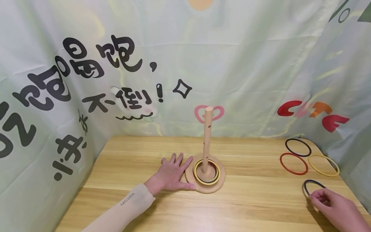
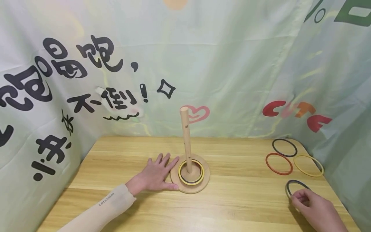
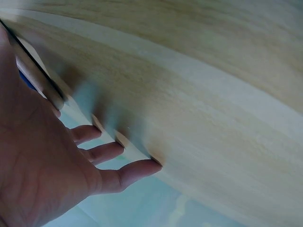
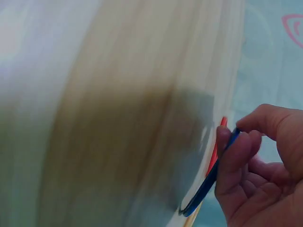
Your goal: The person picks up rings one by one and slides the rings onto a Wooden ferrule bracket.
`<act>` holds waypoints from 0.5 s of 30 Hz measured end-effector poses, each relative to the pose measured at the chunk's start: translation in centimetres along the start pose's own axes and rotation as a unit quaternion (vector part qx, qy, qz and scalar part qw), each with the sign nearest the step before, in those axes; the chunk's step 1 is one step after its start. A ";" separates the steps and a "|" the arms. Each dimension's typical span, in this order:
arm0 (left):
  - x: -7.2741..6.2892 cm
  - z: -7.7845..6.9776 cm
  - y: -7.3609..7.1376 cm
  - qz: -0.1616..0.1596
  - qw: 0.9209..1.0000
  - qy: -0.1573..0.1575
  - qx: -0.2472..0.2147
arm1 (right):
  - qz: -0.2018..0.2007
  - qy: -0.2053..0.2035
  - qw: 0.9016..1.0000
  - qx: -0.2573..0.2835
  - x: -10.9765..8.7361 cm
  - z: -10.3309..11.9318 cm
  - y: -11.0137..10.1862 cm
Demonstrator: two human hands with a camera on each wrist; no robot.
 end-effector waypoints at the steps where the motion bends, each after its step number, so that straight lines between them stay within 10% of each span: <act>1: 0.0 0.0 0.0 0.000 1.000 -0.001 -0.002 | -0.010 -0.010 1.000 0.003 -0.1 0.6 0.1; 15: 0.1 0.1 0.2 -0.006 1.000 0.000 0.004 | -0.066 -0.124 0.989 0.050 -2.2 8.7 2.4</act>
Point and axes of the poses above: each hand's wrist, its own x-axis towards the middle knuckle, its own y-axis out of the palm, z = x × y, the point moved 7 cm from there along x, towards the middle knuckle, and after that the axes turned 11 degrees about x, right-handed, at the moved point
